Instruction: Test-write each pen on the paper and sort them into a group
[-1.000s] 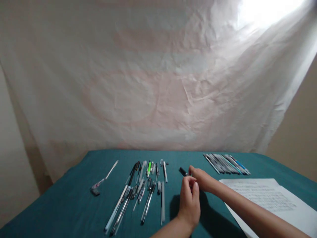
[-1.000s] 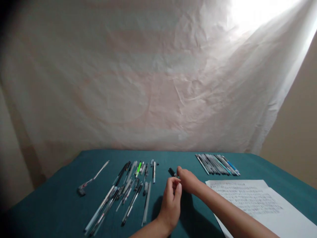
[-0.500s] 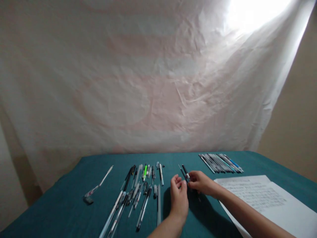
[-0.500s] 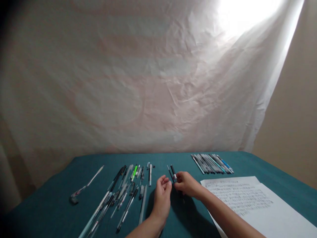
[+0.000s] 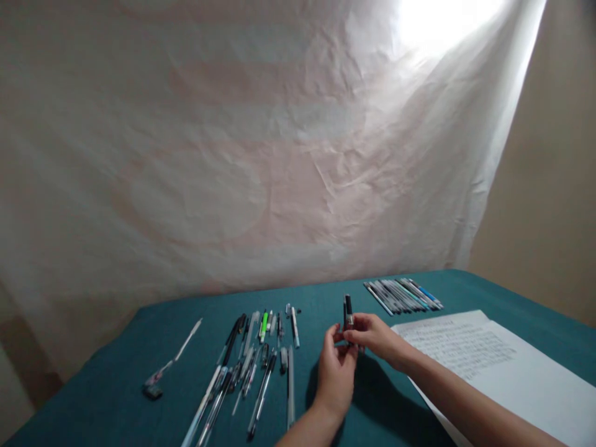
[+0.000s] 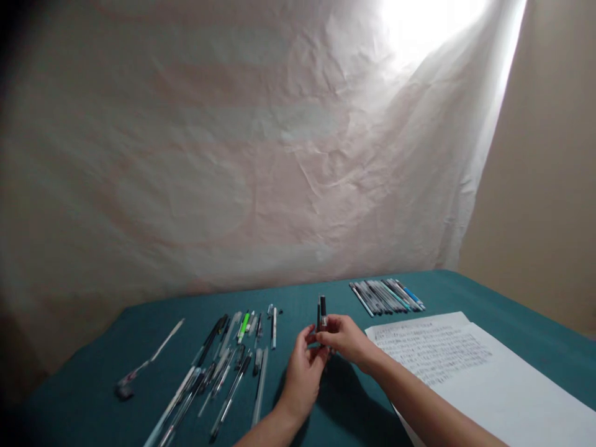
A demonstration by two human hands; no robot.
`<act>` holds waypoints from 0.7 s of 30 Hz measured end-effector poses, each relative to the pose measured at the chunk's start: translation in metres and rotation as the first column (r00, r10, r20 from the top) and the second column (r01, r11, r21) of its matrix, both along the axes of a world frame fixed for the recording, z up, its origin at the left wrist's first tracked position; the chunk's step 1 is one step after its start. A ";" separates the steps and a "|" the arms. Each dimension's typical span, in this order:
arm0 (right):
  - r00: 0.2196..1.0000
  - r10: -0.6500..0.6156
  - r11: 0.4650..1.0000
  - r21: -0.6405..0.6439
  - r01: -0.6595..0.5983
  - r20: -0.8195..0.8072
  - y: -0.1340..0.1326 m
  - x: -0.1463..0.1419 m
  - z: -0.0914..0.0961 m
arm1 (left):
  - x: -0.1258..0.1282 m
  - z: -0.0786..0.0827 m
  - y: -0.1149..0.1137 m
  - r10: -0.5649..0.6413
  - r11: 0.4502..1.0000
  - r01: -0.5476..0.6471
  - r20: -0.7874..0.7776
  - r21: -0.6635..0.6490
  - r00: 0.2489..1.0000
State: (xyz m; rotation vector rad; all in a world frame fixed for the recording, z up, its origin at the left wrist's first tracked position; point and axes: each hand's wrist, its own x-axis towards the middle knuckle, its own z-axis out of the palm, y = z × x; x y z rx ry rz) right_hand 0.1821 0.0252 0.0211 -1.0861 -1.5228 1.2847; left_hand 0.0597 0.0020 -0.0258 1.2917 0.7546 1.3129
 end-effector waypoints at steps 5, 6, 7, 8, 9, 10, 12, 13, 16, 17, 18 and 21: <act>0.995 -0.088 0.992 0.089 0.091 -0.036 -0.003 0.006 0.025 | -0.003 0.006 -0.006 0.076 0.990 -0.047 -0.225 0.132 0.971; 0.993 -0.103 0.987 0.114 0.110 -0.065 -0.004 0.011 0.033 | -0.003 0.008 -0.009 0.078 0.985 -0.034 -0.265 0.167 0.961; 0.987 -0.127 0.980 0.141 0.139 -0.095 -0.005 0.016 0.041 | -0.003 0.011 -0.011 0.073 0.979 -0.011 -0.301 0.203 0.951; 0.980 -0.155 0.969 0.172 0.175 -0.121 -0.005 0.023 0.048 | -0.002 0.014 -0.014 0.067 0.972 0.012 -0.326 0.233 0.943; 0.971 -0.192 0.954 0.207 0.218 -0.141 -0.006 0.029 0.056 | -0.002 0.016 -0.016 0.061 0.967 0.030 -0.342 0.254 0.938; 0.962 -0.228 0.936 0.239 0.259 -0.152 -0.007 0.036 0.063 | -0.002 0.019 -0.018 0.056 0.963 0.043 -0.352 0.266 0.934; 0.950 -0.276 0.908 0.283 0.308 -0.148 -0.010 0.047 0.073 | -0.002 0.022 -0.019 0.054 0.960 0.049 -0.355 0.276 0.933; 0.950 -0.282 0.905 0.291 0.310 -0.134 -0.012 0.051 0.077 | -0.002 0.023 -0.020 0.056 0.959 0.048 -0.354 0.279 0.934; 0.966 -0.247 0.921 0.293 0.257 -0.072 -0.016 0.056 0.083 | -0.003 0.024 -0.019 0.055 0.960 0.048 -0.351 0.277 0.935; 0.972 -0.230 0.927 0.292 0.234 -0.049 -0.017 0.056 0.083 | -0.003 0.024 -0.019 0.053 0.960 0.049 -0.352 0.274 0.934; 0.976 -0.215 0.932 0.294 0.213 -0.026 -0.017 0.056 0.083 | -0.003 0.025 -0.019 0.053 0.961 0.049 -0.354 0.273 0.934; 0.981 -0.189 0.938 0.302 0.172 0.030 -0.015 0.054 0.081 | -0.003 0.025 -0.019 0.064 0.960 0.041 -0.362 0.276 0.930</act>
